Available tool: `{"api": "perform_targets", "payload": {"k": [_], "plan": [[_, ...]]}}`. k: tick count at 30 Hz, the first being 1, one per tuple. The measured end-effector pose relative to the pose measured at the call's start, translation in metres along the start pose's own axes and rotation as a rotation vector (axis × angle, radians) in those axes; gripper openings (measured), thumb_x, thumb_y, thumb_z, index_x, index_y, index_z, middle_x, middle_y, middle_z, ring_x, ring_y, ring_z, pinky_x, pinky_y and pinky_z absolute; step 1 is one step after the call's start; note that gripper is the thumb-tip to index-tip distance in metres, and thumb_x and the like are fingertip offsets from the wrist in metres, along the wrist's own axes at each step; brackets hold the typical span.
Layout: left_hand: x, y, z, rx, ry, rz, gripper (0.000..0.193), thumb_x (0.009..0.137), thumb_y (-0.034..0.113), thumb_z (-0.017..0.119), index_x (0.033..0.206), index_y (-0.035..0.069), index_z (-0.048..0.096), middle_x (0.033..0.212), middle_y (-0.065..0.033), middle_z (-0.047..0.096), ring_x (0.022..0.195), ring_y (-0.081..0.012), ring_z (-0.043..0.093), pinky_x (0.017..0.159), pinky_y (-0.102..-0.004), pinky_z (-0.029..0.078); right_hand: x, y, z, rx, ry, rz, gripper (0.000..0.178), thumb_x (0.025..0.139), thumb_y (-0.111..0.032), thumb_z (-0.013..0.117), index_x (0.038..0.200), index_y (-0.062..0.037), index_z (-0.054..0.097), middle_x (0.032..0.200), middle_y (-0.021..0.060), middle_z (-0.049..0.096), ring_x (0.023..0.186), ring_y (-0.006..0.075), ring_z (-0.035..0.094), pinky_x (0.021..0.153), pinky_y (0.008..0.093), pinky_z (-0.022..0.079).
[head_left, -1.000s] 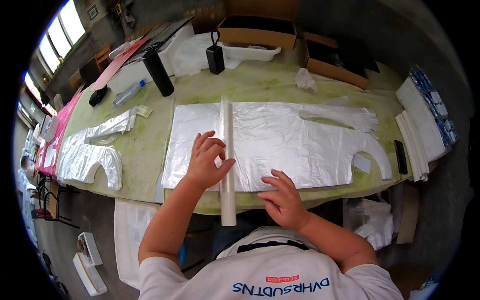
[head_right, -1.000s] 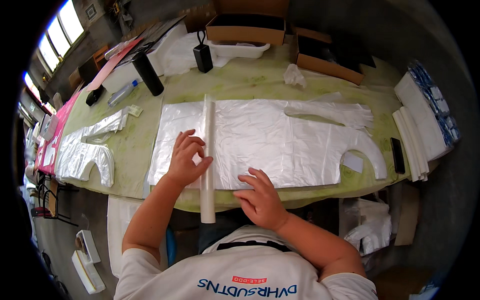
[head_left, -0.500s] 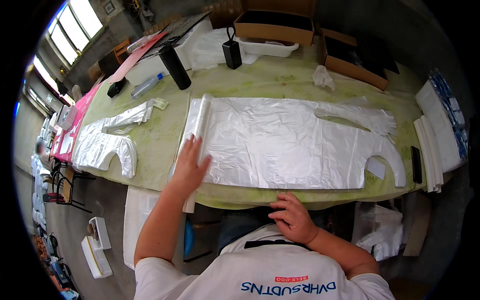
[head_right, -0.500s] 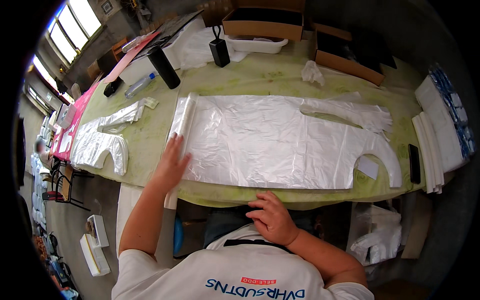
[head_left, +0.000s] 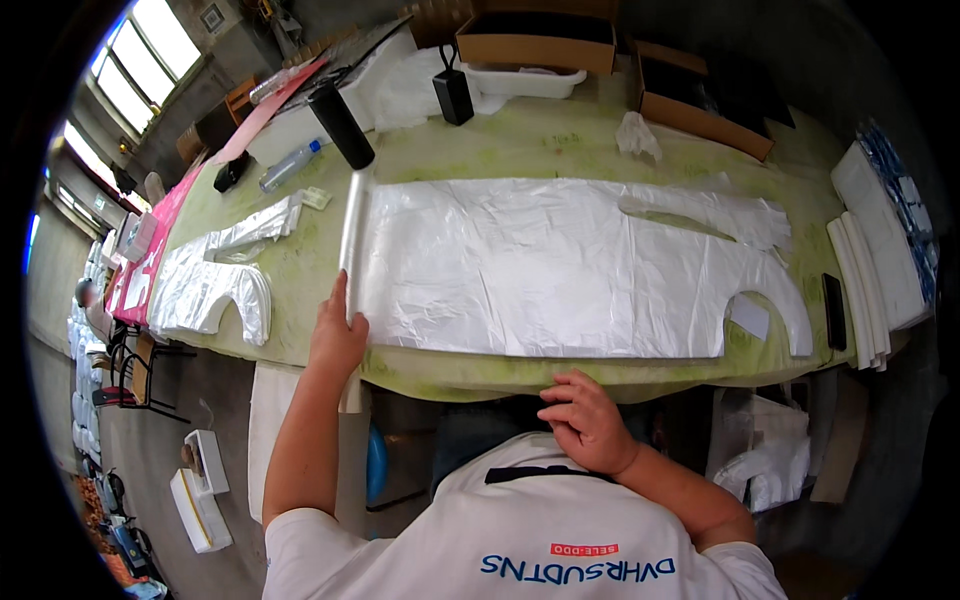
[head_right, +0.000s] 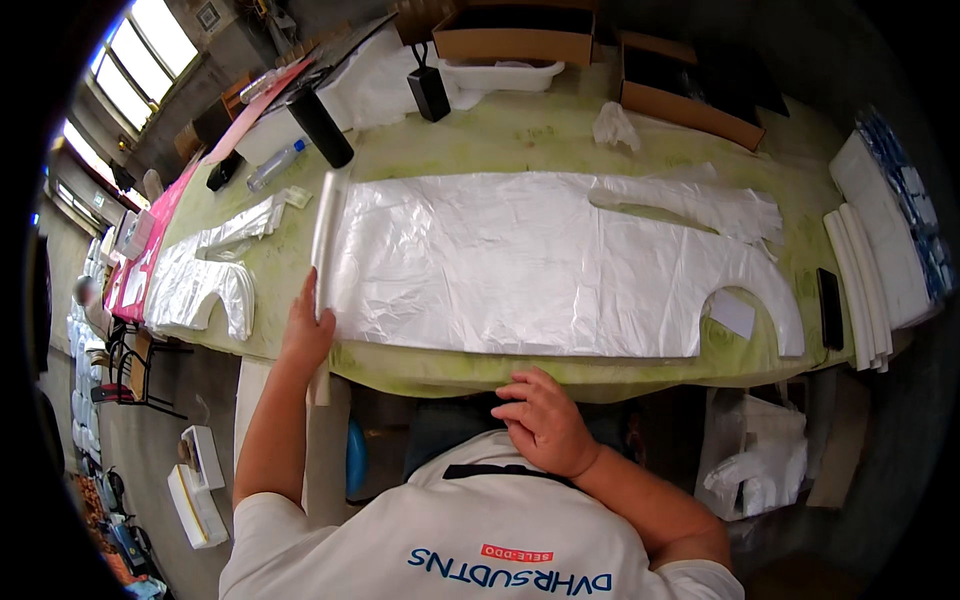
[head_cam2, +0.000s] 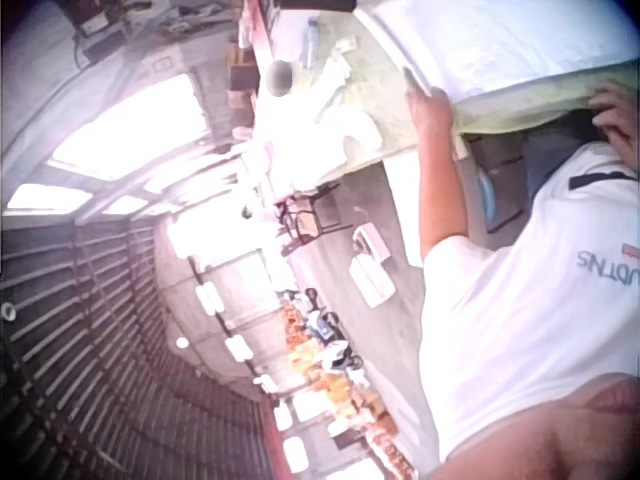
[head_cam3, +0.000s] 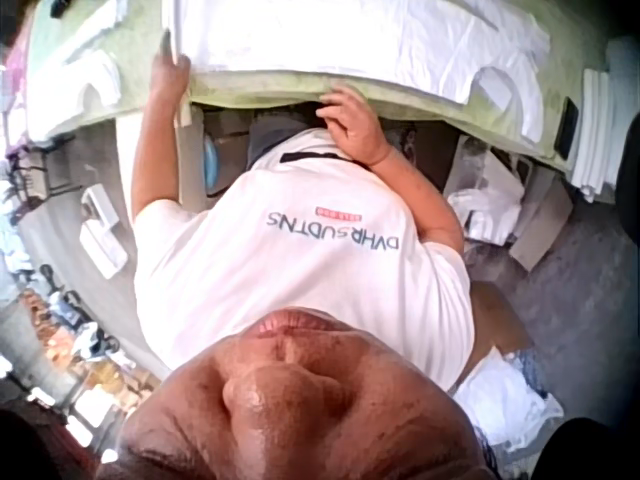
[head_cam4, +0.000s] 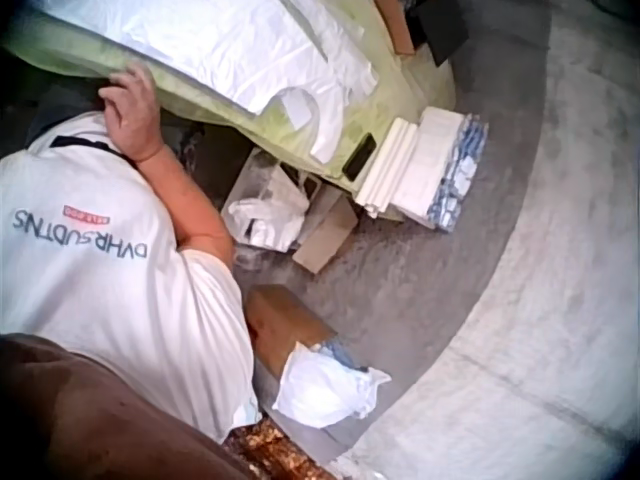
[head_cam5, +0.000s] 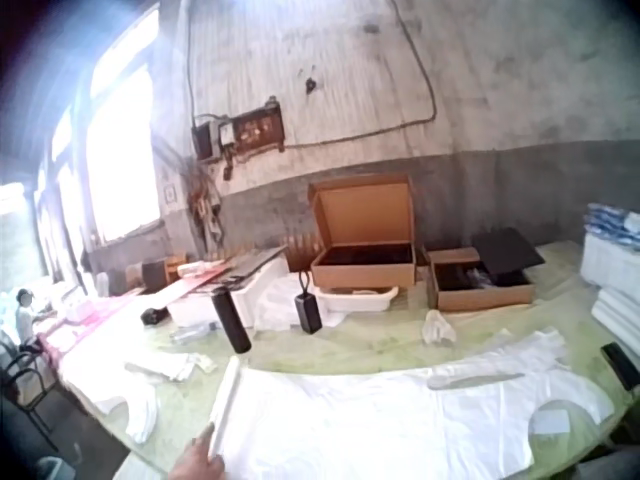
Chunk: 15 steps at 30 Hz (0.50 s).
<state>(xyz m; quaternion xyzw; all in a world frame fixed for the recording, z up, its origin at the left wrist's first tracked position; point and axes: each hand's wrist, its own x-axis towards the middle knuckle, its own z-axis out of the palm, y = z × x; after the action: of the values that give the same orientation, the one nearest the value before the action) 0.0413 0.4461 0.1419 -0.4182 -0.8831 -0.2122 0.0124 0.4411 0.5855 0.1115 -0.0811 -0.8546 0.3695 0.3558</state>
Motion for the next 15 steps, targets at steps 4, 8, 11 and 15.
{"api": "perform_targets", "payload": {"k": [4,8,11,15], "plan": [[-0.035,0.073,-0.01,-0.846,-0.125,-0.21,0.087,0.091,0.0,0.064,0.163,0.012,0.017,0.122,-0.0116,0.06,0.102,-0.0208,0.065,0.092,-0.0358,0.053,0.003,-0.008,-0.002,0.081,0.053,0.088,0.025,0.08,0.005,0.069,0.101,-0.007,0.07,0.111,0.0127,0.069,0.107,0.0356,0.064,0.093,0.0432,0.052],[-0.075,0.146,0.003,-1.331,-0.314,-0.467,0.09,0.093,0.001,0.061,0.163,0.032,0.015,0.121,-0.01,0.058,0.091,-0.0145,0.062,0.073,-0.0329,0.06,0.006,-0.023,0.006,0.406,-0.016,0.468,0.027,0.091,-0.001,0.069,0.118,-0.0038,0.066,0.115,0.0118,0.068,0.101,0.021,0.067,0.088,0.0322,0.054],[-0.1,0.165,0.031,-1.524,-0.349,-0.515,0.092,0.093,-0.001,0.058,0.163,0.035,0.011,0.135,-0.0115,0.051,0.096,-0.0177,0.062,0.074,-0.0341,0.062,0.008,-0.02,0.02,0.824,-0.064,0.67,0.051,0.1,-0.008,0.063,0.147,-0.0064,0.043,0.12,0.0102,0.061,0.101,0.0141,0.063,0.091,0.0291,0.054],[-0.125,0.183,0.048,-1.647,-0.342,-0.521,0.085,0.096,-0.004,0.051,0.162,0.036,0.016,0.137,-0.0073,0.051,0.106,-0.0171,0.059,0.089,-0.036,0.058,0.013,-0.021,0.023,0.951,-0.119,0.717,0.068,0.102,-0.012,0.063,0.159,-0.0121,0.026,0.119,0.0111,0.06,0.099,0.0137,0.062,0.088,0.0279,0.053]]}}
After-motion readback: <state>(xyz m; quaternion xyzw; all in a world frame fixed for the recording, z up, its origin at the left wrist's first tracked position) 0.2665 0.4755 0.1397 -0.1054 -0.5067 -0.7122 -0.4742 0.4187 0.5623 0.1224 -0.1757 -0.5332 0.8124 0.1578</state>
